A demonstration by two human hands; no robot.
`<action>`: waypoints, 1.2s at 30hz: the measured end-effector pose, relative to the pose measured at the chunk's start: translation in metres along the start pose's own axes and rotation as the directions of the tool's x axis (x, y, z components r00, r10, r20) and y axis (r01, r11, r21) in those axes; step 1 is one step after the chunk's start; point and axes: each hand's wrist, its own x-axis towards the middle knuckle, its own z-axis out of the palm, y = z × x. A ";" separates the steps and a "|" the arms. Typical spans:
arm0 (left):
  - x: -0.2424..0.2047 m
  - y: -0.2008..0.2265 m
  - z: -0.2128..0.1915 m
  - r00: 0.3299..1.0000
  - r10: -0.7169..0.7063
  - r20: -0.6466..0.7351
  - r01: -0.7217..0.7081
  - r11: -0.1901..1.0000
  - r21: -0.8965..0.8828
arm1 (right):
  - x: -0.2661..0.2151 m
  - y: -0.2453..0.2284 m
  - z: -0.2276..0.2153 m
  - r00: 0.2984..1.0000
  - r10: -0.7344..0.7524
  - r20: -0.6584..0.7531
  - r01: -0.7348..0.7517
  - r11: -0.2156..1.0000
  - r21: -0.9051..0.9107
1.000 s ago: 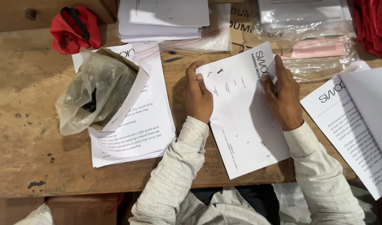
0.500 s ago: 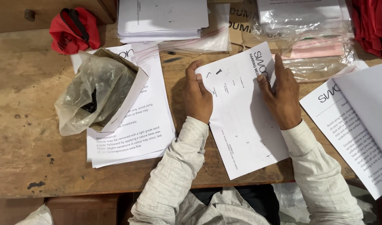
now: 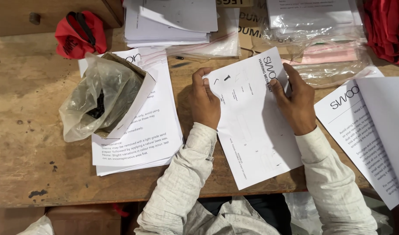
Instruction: The recorder is packaging furniture hardware and care instruction sheets into red bags and white envelopes at a workbench.
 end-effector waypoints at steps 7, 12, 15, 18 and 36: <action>0.000 -0.002 -0.004 0.999 0.031 -0.031 -0.034 0.992 -0.119 | 0.011 0.019 -0.039 0.887 -0.020 0.461 -0.318 0.698 0.641; 0.005 0.001 -0.003 0.992 0.120 -0.036 -0.125 0.951 -0.282 | 0.010 0.060 -0.018 0.887 -0.044 0.459 -0.334 0.624 0.706; 0.005 -0.008 -0.002 0.997 0.034 0.075 -0.014 0.968 -0.251 | 0.011 0.065 -0.006 0.923 -0.025 0.384 -0.305 0.562 0.769; 0.004 -0.017 0.001 0.976 -0.087 0.200 0.091 0.996 -0.008 | 0.012 0.067 -0.001 0.950 0.051 0.309 -0.292 0.502 0.814; -0.005 -0.008 -0.003 0.915 0.036 0.402 -0.027 0.999 -0.026 | -0.066 0.046 -0.029 0.913 0.292 0.285 -0.369 0.289 0.883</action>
